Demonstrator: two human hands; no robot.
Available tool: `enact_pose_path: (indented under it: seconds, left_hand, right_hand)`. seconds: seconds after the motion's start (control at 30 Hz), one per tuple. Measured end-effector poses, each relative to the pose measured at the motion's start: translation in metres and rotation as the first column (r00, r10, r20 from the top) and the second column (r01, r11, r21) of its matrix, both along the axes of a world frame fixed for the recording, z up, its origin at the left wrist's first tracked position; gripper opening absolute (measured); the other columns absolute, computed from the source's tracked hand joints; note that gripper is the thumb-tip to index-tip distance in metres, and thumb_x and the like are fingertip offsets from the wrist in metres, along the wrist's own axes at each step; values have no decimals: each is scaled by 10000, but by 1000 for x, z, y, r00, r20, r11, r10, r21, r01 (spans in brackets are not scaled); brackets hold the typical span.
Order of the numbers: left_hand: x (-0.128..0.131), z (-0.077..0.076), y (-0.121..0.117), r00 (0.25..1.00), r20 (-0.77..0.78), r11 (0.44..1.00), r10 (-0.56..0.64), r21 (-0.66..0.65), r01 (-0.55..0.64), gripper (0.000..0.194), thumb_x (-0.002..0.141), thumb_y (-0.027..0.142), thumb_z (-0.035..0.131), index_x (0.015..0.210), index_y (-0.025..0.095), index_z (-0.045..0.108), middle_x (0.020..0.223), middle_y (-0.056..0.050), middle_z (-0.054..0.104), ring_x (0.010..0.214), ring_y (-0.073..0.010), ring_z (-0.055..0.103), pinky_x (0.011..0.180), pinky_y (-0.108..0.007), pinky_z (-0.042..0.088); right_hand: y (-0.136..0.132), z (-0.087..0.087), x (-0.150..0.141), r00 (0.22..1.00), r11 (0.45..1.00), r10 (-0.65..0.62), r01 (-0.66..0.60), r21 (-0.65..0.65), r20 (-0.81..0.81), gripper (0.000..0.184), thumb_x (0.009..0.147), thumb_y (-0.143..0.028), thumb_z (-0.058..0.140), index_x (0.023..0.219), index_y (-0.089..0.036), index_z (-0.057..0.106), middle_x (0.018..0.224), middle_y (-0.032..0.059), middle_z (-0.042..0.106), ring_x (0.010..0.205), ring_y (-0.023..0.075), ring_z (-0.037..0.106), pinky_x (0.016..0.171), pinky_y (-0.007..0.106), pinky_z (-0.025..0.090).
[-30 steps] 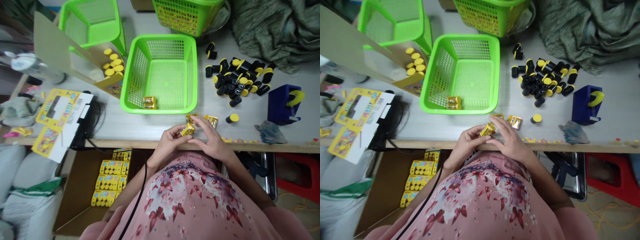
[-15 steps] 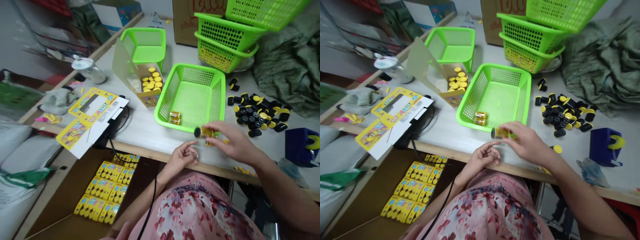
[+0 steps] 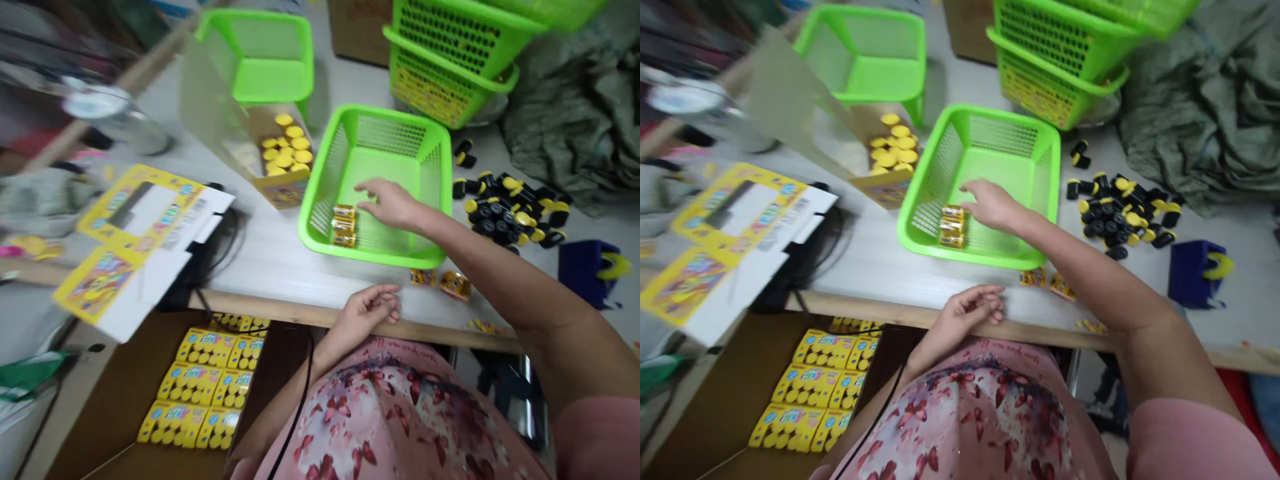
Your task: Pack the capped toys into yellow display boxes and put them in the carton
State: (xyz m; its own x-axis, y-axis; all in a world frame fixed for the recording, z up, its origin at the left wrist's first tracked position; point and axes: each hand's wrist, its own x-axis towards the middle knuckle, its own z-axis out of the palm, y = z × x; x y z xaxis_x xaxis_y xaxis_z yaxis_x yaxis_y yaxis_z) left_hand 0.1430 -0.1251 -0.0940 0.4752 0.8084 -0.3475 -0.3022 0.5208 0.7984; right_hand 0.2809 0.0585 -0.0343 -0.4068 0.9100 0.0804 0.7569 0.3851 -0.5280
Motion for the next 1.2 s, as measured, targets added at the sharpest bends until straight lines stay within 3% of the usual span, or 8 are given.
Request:
enact_pose_path:
  seconds: [0.13,0.23,0.37,0.57,0.77,0.83,1.0,1.2]
  left_hand:
    - [-6,4,3,998,-60,1000,8,22,-7,430,775,455,856,1080,167,762,884,-55,762,741,-158,713,747,-295,599]
    - [-8,7,8,987,-157,999,-13,50,21,452,747,477,875,1076,183,774,911,-60,783,735,-167,722,782,-303,613]
    - [-1,10,9,954,-299,996,3,86,24,524,721,543,872,1098,194,770,918,-62,788,757,-195,727,819,-346,625]
    - [22,10,5,880,-470,976,61,212,45,595,687,655,834,1078,208,783,886,-46,781,816,-206,715,918,-374,590]
    - [24,5,1,878,-450,962,161,270,-38,492,723,571,842,1044,202,786,833,-20,774,744,-155,697,813,-281,591]
    - [23,3,0,882,-430,956,195,285,-73,460,737,540,844,1040,199,784,831,-16,776,726,-144,697,790,-266,590]
    - [25,0,-1,880,-432,934,195,355,-32,445,778,530,810,1050,178,785,822,-31,773,723,-154,703,768,-272,585]
    - [24,-8,-5,846,-496,862,196,499,93,397,859,507,731,1075,181,796,912,-69,770,800,-178,697,810,-297,550]
  right_hand:
    - [-76,41,89,945,905,-275,316,285,-176,276,1010,-447,565,1060,-229,726,1023,33,732,975,192,687,922,396,564]
    - [-170,55,160,727,624,-646,679,388,-234,388,992,-542,545,856,-208,688,790,10,672,745,159,641,779,339,542]
    - [-274,20,229,310,261,-945,908,326,-108,485,992,-546,460,677,-207,606,657,20,602,653,179,570,720,351,496]
    - [-303,-49,264,196,262,-952,919,295,234,259,891,-280,540,957,-154,756,1020,161,700,968,287,581,922,453,464]
    - [-302,-43,264,140,182,-982,875,448,126,154,865,-303,651,872,-161,710,993,163,680,1021,337,556,964,538,443]
    - [-299,-37,239,254,246,-965,816,523,57,239,898,-351,665,1029,-155,699,1081,170,676,1069,336,564,982,535,448]
    - [-262,-37,151,772,714,-622,492,498,128,253,998,-258,584,1226,-264,693,1270,98,682,1221,266,573,1131,484,406]
    - [-225,-51,111,824,822,-503,364,438,260,308,988,-217,603,1283,-262,680,1487,89,598,1421,317,462,1243,641,256]
